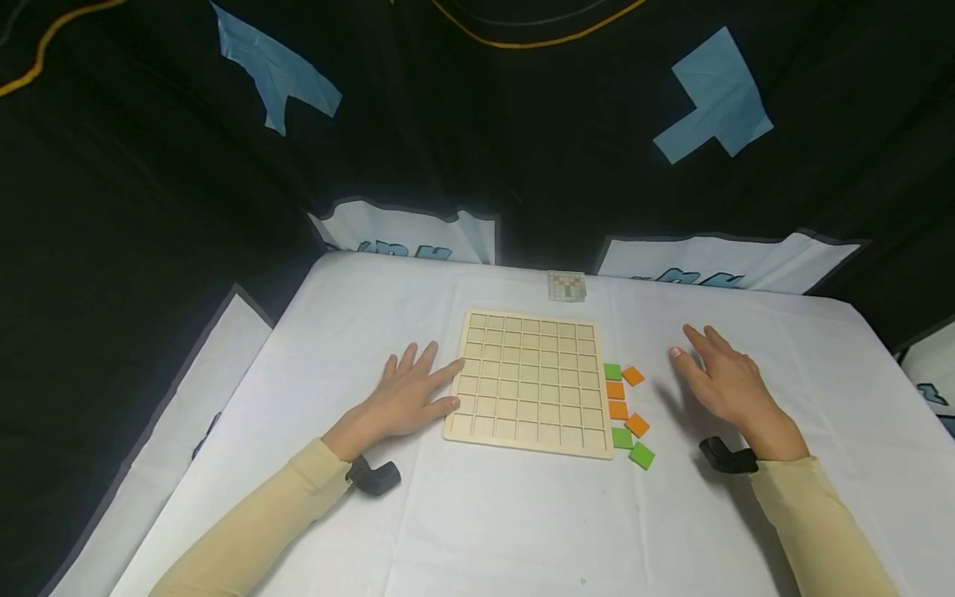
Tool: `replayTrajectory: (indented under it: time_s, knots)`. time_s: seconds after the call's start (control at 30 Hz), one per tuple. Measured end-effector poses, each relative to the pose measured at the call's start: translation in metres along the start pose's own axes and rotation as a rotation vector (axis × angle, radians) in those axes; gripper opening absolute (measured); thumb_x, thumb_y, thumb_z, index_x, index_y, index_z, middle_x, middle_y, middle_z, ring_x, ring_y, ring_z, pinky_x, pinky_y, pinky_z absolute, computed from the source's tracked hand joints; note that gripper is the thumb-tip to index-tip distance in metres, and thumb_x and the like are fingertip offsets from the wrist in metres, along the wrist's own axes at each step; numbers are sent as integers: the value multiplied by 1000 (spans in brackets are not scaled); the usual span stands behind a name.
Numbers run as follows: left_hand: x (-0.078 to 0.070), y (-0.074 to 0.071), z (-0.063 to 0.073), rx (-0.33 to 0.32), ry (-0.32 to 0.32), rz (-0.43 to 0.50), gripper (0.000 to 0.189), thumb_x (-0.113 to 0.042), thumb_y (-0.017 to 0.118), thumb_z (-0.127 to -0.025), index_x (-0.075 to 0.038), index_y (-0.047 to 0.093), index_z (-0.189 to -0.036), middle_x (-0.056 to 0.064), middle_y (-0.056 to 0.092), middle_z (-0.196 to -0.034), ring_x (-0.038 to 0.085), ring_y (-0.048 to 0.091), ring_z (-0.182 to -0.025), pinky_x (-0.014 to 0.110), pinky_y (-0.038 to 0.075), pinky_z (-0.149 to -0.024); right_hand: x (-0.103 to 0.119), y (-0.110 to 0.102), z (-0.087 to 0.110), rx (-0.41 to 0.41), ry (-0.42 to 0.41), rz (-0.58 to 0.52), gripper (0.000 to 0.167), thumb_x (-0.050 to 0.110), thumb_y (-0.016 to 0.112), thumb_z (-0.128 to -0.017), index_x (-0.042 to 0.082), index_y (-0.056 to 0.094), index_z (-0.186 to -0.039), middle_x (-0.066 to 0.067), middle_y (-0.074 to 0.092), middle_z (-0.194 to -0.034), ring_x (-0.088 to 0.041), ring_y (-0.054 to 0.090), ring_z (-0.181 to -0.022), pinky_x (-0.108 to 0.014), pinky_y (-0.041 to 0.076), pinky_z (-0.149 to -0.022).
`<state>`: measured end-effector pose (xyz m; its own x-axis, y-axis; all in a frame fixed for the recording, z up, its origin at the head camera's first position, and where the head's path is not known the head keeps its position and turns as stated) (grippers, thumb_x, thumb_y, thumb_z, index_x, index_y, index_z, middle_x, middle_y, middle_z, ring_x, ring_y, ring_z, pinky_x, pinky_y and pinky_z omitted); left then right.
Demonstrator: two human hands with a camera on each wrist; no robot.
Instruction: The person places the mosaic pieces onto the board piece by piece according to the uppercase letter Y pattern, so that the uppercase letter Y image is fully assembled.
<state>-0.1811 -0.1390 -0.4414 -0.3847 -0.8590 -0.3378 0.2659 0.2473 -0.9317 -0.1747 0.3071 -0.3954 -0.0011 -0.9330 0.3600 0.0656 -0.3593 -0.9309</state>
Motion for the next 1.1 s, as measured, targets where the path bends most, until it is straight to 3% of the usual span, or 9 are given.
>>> replayTrajectory:
  time_s: [0.77, 1.1]
  knots:
    - [0, 0, -1, -5, -4, 2, 65, -50, 51, -102, -23, 36, -160, 28, 15, -168, 56, 6, -154, 77, 7, -120, 10, 6, 1, 69, 12, -24, 80, 57, 26, -107, -4, 23, -159, -41, 18, -161, -62, 21, -146, -77, 21, -114]
    - [1, 1, -2, 1, -11, 9, 66, -51, 51, -102, -24, 35, -160, 27, 14, -169, 55, 4, -155, 76, 6, -120, 19, 13, -1, 41, -45, -62, 73, 48, 39, -108, -5, 28, -158, -39, 24, -160, -59, 25, -146, -73, 25, -116]
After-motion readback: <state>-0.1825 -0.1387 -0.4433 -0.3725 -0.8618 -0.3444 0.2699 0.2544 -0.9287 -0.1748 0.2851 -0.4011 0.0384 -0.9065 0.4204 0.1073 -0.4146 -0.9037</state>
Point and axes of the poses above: each hand's wrist, its own z-axis away from the middle knuckle, its own y-axis out of the palm, x = y × z, the point moved 1 cm from there along -z, towards the middle knuckle
